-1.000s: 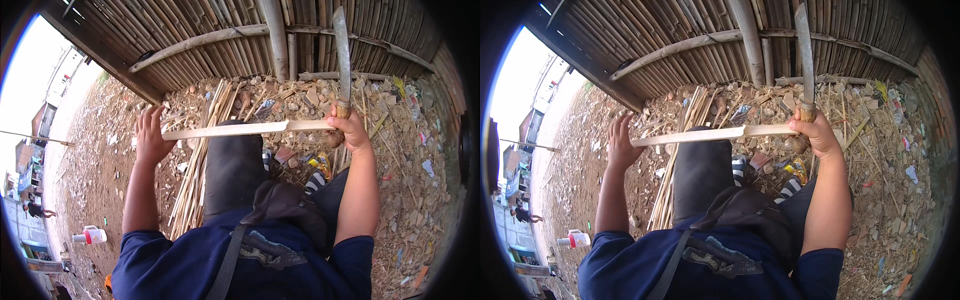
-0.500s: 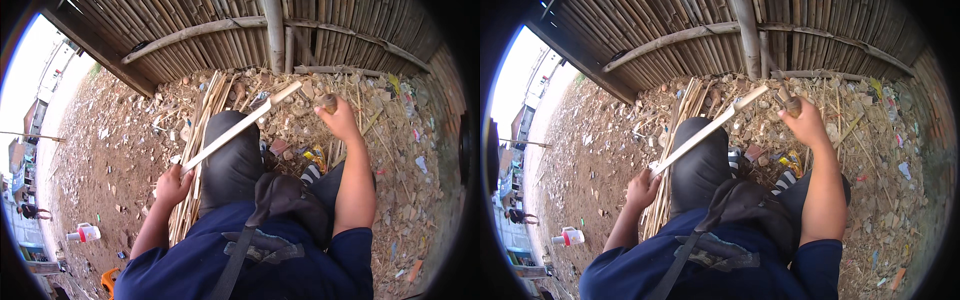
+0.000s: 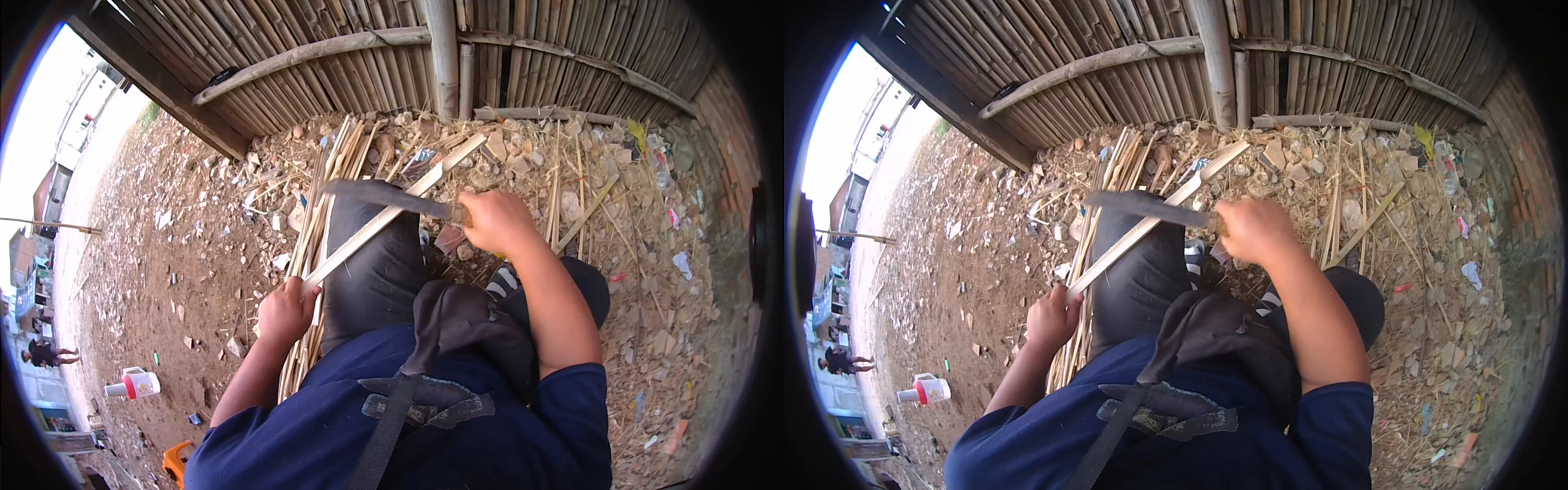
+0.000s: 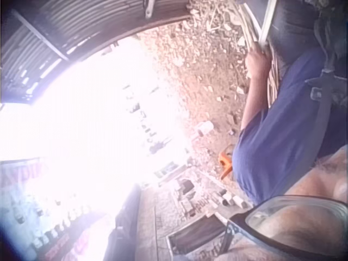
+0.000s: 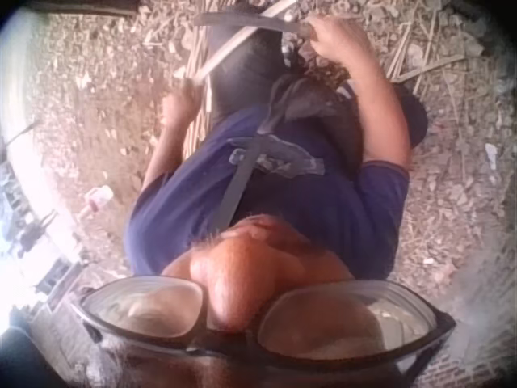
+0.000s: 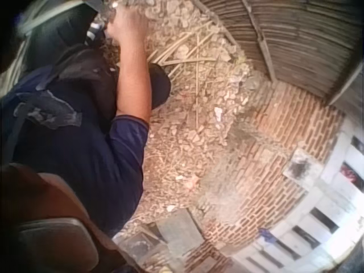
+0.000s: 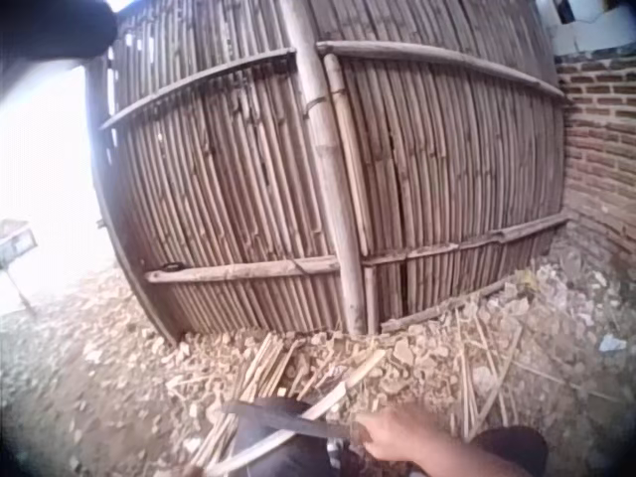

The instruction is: The person strips layers from a length of bamboo using a large knife while seated outdoors.

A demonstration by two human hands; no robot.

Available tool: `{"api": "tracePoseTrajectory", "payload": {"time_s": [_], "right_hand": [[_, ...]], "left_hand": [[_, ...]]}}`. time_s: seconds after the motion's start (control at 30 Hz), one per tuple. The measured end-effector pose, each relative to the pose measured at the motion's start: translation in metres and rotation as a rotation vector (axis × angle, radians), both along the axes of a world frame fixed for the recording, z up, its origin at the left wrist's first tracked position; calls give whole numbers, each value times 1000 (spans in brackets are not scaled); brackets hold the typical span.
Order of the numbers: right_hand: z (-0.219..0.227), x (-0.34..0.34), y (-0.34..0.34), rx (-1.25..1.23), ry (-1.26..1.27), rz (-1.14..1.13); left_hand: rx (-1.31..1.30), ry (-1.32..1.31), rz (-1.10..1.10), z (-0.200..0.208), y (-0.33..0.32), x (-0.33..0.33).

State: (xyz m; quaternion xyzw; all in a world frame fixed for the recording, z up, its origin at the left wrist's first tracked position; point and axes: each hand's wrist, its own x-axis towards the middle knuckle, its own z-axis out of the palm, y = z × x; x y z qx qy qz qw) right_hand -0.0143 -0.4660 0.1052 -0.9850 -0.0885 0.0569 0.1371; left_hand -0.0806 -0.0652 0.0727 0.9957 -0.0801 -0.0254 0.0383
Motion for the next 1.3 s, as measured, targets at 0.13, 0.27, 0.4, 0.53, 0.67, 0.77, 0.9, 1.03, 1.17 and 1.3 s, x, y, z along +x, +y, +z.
{"api": "tracePoseTrajectory", "payload": {"time_s": [0.13,0.27,0.4,0.53,0.67,0.77,0.9,1.03,1.17,1.3], "right_hand": [[10,-5,10,59,47,76],[-7,29,-53,247,163,-596],[-45,26,-93,200,-48,-483],[-2,8,-34,296,-40,-346],[13,-6,14,131,-138,46],[10,-10,30,54,-162,176],[-34,32,-38,75,60,-391],[-10,19,-32,113,1,-362],[5,2,-10,129,-13,-175],[15,-13,28,38,-127,114]], "left_hand": [[-5,19,4,-13,12,-5],[23,21,25,-10,21,-10],[16,5,37,-6,26,-11],[22,-37,4,-10,22,-12],[43,-43,27,-7,12,-15],[38,-35,36,-13,15,-16],[61,35,49,-1,11,-13],[64,47,63,3,17,-12],[65,15,48,-1,10,-18],[45,-18,31,-6,7,-18]]}}
